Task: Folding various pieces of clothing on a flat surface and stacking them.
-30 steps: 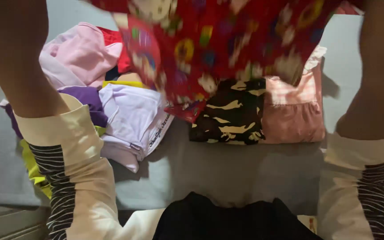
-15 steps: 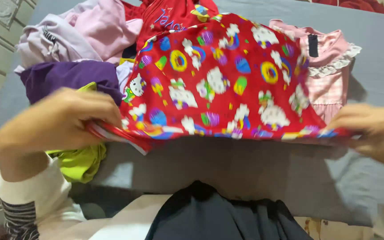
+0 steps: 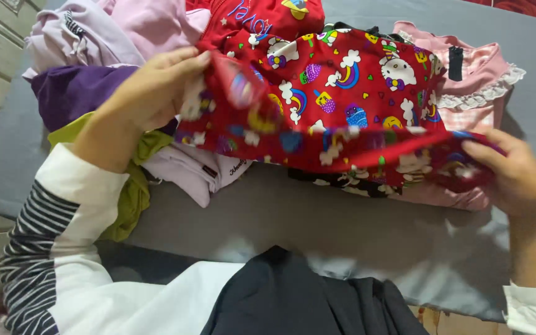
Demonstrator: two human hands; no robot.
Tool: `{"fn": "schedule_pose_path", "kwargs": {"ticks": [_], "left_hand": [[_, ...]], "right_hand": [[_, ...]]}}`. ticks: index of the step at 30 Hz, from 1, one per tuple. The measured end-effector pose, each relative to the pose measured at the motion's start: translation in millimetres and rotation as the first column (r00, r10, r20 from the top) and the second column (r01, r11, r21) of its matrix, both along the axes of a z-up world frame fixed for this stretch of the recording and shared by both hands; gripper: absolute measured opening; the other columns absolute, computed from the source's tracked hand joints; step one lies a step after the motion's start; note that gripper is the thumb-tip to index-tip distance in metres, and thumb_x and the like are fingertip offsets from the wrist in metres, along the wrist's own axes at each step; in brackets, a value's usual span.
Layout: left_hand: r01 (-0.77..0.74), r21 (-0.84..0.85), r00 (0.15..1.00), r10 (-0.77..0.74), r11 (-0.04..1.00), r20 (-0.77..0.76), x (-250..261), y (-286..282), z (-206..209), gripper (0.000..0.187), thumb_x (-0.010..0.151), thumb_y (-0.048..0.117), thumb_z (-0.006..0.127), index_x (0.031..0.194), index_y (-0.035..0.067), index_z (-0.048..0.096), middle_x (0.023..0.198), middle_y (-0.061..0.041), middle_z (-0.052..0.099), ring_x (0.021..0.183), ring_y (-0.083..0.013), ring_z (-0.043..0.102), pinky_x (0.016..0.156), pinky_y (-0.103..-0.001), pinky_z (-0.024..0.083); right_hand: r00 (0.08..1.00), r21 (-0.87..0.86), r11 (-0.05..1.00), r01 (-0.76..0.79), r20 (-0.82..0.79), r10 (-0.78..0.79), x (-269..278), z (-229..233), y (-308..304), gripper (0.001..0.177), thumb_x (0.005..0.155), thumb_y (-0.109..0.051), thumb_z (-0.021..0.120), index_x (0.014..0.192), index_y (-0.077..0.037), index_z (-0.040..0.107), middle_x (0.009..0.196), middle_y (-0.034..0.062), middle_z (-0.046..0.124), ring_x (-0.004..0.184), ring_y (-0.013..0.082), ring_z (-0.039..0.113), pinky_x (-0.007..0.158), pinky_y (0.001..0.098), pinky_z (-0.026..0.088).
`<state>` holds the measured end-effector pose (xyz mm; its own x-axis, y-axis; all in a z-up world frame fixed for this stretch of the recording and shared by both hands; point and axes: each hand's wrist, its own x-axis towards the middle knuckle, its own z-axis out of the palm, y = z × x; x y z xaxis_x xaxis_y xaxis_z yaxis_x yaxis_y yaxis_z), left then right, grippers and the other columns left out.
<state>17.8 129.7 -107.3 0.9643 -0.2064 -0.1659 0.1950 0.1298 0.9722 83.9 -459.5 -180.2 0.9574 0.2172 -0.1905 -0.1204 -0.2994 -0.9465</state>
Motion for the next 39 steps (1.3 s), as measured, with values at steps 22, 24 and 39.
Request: {"fn": "schedule_pose_path", "kwargs": {"ticks": [22,24,39], "left_hand": [[-0.18,0.966,0.978,-0.072,0.184,0.196,-26.7,-32.3,-14.4,0.069,0.097,0.025,0.055,0.159,0.014,0.027,0.154,-0.02,0.047,0.108,-0.0579,0.058,0.075,-0.073,0.045],[-0.365,0.931,0.922,-0.147,-0.025,0.358,-32.3,-41.3,-13.4,0.063,0.098,0.03,0.061,0.155,0.012,0.039,0.144,-0.014,0.054,0.104,-0.0448,0.062,0.062,-0.06,0.051],[-0.32,0.947,0.705,-0.666,0.009,0.245,-2.6,-60.4,-25.3,0.075,0.097,0.055,0.056,0.154,0.009,0.044,0.155,-0.016,0.05,0.138,-0.0347,0.049,0.101,-0.05,0.045]], "right_hand": [[0.914,-0.649,0.757,0.07,0.346,0.212,-11.8,32.3,70.6,0.075,0.091,-0.013,0.076,0.154,0.009,0.04,0.126,0.0215,0.054,0.089,0.0249,0.054,0.062,0.0371,0.05],[0.803,-0.682,0.716,0.148,0.506,0.316,-22.4,56.3,93.3,0.075,0.09,-0.009,0.077,0.151,0.012,0.038,0.138,0.0259,0.04,0.115,0.0394,0.045,0.089,0.0515,0.042],[0.37,-0.814,0.578,-0.055,0.521,0.769,-7.7,60.9,175.7,0.061,0.102,-0.049,0.05,0.141,-0.003,0.056,0.154,0.0212,0.048,0.143,0.0387,0.043,0.116,0.0591,0.029]]}}
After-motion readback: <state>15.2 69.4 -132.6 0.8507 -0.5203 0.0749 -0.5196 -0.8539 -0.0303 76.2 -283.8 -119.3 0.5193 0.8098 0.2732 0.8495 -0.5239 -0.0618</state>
